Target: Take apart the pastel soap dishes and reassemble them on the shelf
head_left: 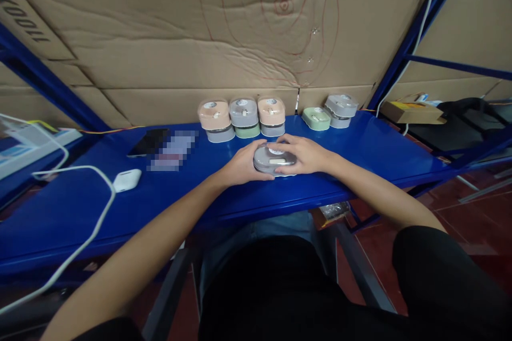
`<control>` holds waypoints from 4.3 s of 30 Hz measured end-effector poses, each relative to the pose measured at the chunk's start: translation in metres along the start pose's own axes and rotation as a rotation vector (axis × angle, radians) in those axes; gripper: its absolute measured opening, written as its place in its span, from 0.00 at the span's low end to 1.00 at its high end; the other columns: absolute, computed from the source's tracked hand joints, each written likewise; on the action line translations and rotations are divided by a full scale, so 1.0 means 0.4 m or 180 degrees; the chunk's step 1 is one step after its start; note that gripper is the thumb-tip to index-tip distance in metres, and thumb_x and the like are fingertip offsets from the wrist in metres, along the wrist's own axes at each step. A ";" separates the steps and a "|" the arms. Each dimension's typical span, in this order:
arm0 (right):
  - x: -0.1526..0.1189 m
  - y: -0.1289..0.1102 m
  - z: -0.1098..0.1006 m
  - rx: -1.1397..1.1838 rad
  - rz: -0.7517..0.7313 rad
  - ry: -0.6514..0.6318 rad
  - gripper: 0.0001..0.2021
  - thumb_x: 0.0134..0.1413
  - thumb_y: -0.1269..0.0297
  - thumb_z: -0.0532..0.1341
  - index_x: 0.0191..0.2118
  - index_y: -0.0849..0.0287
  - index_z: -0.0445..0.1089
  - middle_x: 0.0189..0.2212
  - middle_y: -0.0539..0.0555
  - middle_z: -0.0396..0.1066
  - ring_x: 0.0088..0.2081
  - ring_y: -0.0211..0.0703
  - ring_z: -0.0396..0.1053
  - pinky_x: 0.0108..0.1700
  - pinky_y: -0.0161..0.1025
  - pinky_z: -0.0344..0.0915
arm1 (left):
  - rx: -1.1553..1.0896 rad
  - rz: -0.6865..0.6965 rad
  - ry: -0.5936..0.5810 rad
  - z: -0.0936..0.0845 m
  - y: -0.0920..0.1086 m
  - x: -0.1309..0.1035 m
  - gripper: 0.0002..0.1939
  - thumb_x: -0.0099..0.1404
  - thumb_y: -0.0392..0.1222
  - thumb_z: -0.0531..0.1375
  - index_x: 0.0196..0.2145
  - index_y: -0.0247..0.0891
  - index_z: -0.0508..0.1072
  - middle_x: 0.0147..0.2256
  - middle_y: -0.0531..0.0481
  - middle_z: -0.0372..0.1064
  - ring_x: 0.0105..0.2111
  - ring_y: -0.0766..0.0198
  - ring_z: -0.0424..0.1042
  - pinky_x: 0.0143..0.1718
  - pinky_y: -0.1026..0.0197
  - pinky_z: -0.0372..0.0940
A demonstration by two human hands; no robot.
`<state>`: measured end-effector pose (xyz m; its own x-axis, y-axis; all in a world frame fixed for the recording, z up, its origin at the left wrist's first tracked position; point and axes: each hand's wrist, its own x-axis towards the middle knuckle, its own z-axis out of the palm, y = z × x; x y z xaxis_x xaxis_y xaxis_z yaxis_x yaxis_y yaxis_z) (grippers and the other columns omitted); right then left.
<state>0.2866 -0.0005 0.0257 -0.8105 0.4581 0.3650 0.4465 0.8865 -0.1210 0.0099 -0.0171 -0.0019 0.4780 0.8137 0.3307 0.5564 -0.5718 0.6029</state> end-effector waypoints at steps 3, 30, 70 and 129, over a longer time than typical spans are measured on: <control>0.000 -0.003 -0.005 -0.0119 -0.0028 0.0015 0.38 0.69 0.35 0.65 0.74 0.54 0.71 0.59 0.66 0.75 0.52 0.60 0.77 0.53 0.54 0.76 | -0.0118 -0.0056 -0.0019 0.001 0.002 0.001 0.57 0.46 0.58 0.83 0.69 0.42 0.68 0.68 0.35 0.73 0.68 0.32 0.73 0.69 0.33 0.69; -0.007 0.087 0.049 0.0624 0.0168 0.0260 0.52 0.56 0.33 0.75 0.79 0.51 0.63 0.57 0.62 0.77 0.57 0.64 0.76 0.62 0.64 0.74 | -0.0279 -0.0157 0.0168 -0.038 -0.021 0.005 0.57 0.46 0.60 0.83 0.68 0.42 0.69 0.65 0.36 0.76 0.65 0.33 0.76 0.68 0.34 0.71; 0.065 0.255 -0.079 -0.2223 0.2446 0.1185 0.38 0.75 0.38 0.52 0.74 0.66 0.65 0.76 0.79 0.57 0.77 0.80 0.50 0.71 0.77 0.52 | -0.0360 -0.0063 0.0720 -0.013 -0.022 0.011 0.31 0.65 0.53 0.72 0.61 0.41 0.72 0.56 0.37 0.78 0.49 0.50 0.81 0.47 0.46 0.77; 0.017 0.121 -0.138 0.0944 0.1162 -0.0745 0.37 0.59 0.31 0.69 0.62 0.53 0.76 0.52 0.59 0.83 0.50 0.59 0.79 0.52 0.51 0.74 | 0.0099 0.0194 0.0001 -0.013 -0.003 -0.011 0.62 0.52 0.63 0.82 0.77 0.45 0.62 0.69 0.34 0.68 0.70 0.33 0.67 0.73 0.29 0.63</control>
<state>0.3234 0.0419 0.0734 -0.7003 0.7129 0.0382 0.6168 0.6311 -0.4703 0.0036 -0.0195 -0.0003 0.5114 0.7773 0.3664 0.5471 -0.6233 0.5587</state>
